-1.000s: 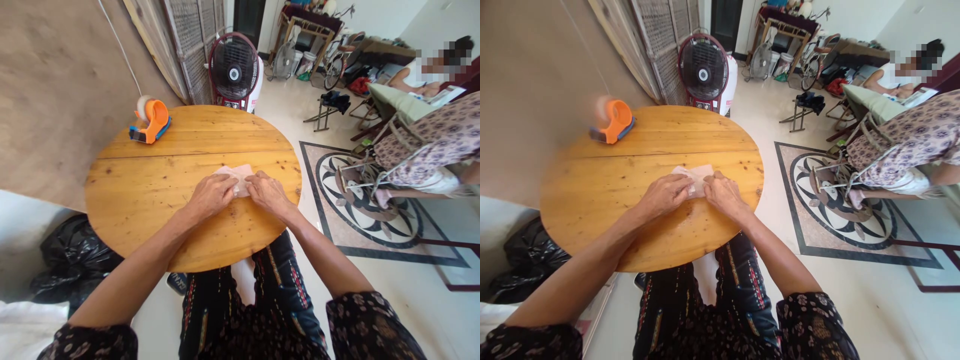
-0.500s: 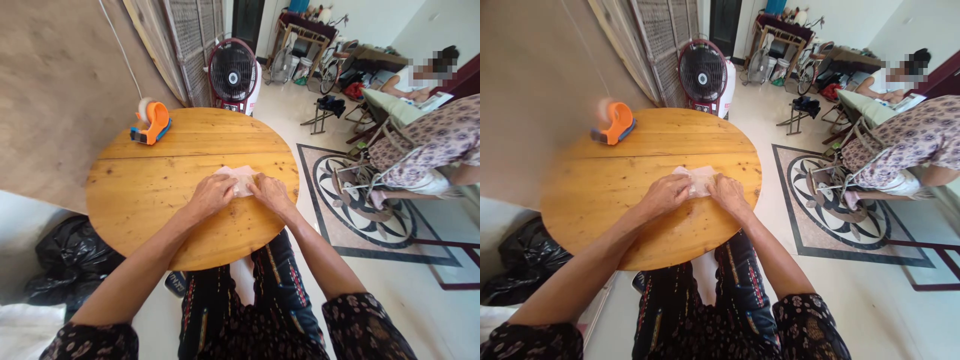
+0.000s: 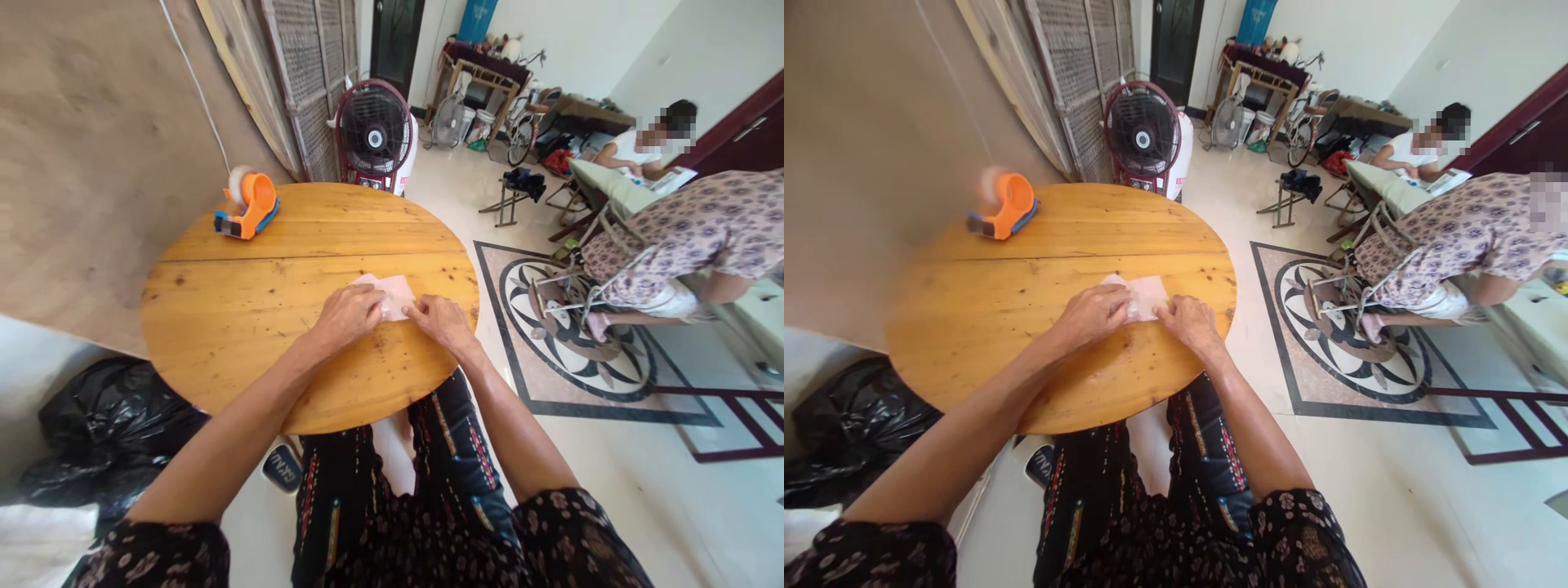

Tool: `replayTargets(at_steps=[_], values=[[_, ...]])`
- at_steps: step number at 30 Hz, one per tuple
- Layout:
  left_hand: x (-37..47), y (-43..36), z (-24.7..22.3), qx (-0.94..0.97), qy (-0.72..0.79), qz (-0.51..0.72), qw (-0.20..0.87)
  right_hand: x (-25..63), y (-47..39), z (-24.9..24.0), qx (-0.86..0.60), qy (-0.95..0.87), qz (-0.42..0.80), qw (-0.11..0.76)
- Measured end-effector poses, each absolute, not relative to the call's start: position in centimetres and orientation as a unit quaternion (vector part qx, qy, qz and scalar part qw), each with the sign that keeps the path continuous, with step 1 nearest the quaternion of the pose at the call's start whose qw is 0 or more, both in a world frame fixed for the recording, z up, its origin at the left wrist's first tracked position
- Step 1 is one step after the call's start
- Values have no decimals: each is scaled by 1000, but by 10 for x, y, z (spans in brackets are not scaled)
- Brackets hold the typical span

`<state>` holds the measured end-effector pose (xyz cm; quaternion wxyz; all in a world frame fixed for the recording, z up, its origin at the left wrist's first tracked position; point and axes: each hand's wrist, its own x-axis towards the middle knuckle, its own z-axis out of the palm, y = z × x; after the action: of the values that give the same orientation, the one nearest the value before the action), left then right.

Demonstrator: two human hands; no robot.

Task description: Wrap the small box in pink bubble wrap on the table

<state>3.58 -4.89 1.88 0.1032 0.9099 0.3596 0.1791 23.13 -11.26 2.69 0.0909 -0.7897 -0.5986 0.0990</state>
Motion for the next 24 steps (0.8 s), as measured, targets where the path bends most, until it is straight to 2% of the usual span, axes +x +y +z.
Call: replayTargets(at_steps=[4, 13, 20, 24], values=[[35, -49, 17, 907, 371, 175, 96, 230, -115, 22, -779, -598, 106, 156], [35, -50, 18, 907, 375, 168, 92, 235, -108, 9, -727, -534, 277, 330], [35, -50, 20, 904, 379, 173, 96, 231, -95, 8, -730, -535, 277, 323], [34, -49, 19, 909, 363, 180, 99, 230, -92, 0, -711, -538, 276, 359]])
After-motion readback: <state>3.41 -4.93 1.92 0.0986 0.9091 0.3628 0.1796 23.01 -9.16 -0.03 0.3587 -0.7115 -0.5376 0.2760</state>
